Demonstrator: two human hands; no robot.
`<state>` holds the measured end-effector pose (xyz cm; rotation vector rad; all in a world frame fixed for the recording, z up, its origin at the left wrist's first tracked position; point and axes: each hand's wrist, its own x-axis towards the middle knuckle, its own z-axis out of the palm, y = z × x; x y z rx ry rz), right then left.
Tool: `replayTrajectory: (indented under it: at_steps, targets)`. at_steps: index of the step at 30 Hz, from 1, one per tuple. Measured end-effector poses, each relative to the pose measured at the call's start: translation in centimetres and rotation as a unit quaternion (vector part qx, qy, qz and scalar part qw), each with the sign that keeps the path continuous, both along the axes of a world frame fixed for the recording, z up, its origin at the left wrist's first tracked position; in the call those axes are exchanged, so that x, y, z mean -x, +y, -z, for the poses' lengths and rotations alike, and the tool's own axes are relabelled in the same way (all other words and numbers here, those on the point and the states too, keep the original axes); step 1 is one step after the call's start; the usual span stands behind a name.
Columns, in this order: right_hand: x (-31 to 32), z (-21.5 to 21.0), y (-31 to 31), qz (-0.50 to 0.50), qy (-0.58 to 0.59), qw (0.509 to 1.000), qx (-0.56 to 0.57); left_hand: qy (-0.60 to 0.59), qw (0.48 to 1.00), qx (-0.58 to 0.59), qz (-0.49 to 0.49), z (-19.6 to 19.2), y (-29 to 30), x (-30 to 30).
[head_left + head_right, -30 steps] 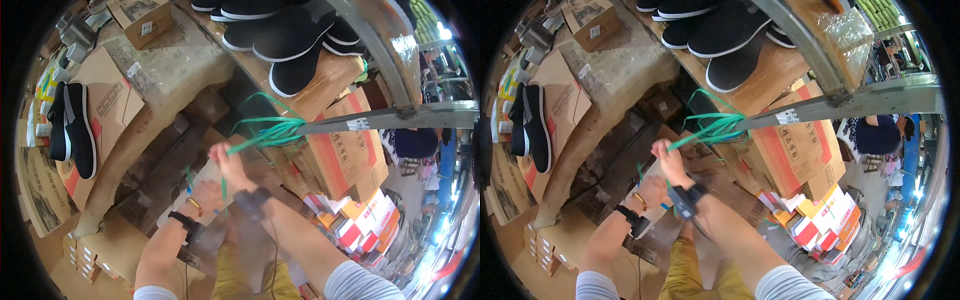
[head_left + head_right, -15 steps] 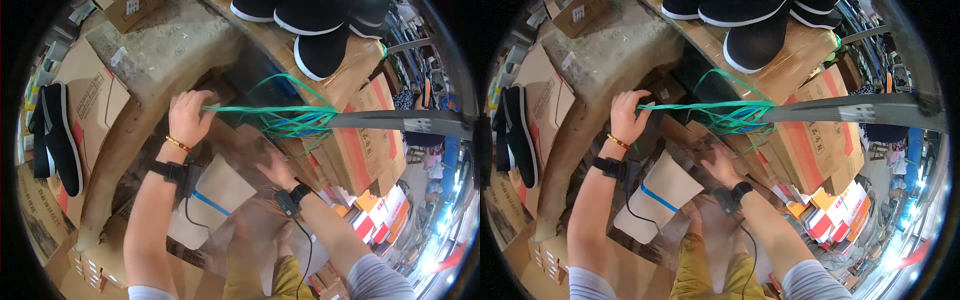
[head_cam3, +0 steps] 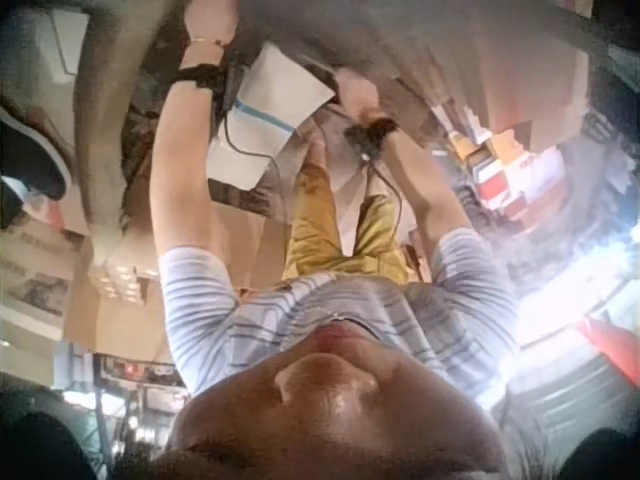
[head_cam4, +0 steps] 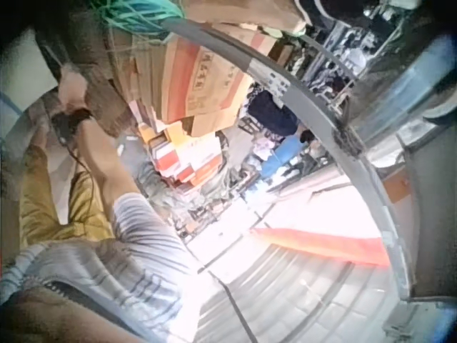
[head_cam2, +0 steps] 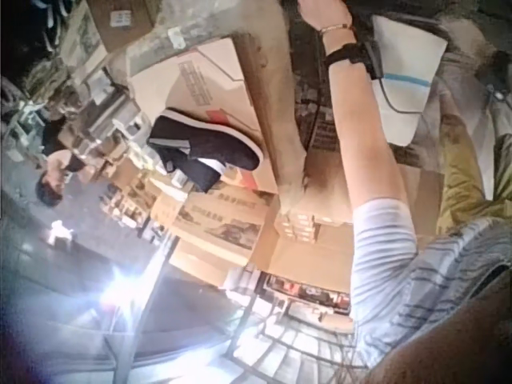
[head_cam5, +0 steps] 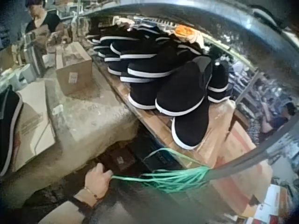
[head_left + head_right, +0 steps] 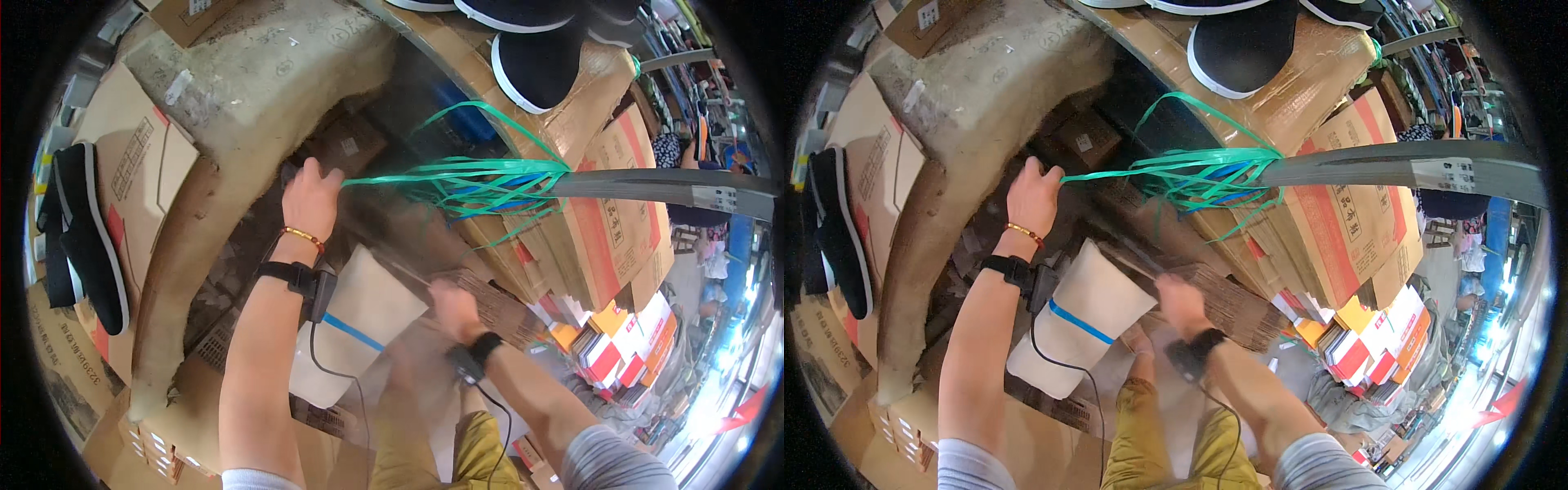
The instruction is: Printing labels, organizing boxes, and packing finished shoes into shipping cartons.
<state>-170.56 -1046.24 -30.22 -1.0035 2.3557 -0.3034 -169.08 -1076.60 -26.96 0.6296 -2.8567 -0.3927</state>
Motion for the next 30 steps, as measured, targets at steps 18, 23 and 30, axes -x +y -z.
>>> replayTrajectory:
  at_steps: [18, 23, 30]
  targets:
    - [1.5, -35.8, 27.7, 0.337, -0.090, 0.920, 0.177, -0.021, 0.835, -0.548, -0.043, -2.1, 15.7, -16.4]
    - [-1.4, -35.5, 30.1, 0.394, -0.170, 0.870, 0.242, -0.046, 0.697, -0.694, -0.177, -9.7, 27.2, -24.5]
    - [-3.8, -21.4, 36.8, 0.197, 0.016, 0.970, 0.139, -0.024, 0.775, -0.559, -0.293, -15.3, 37.3, -38.9]
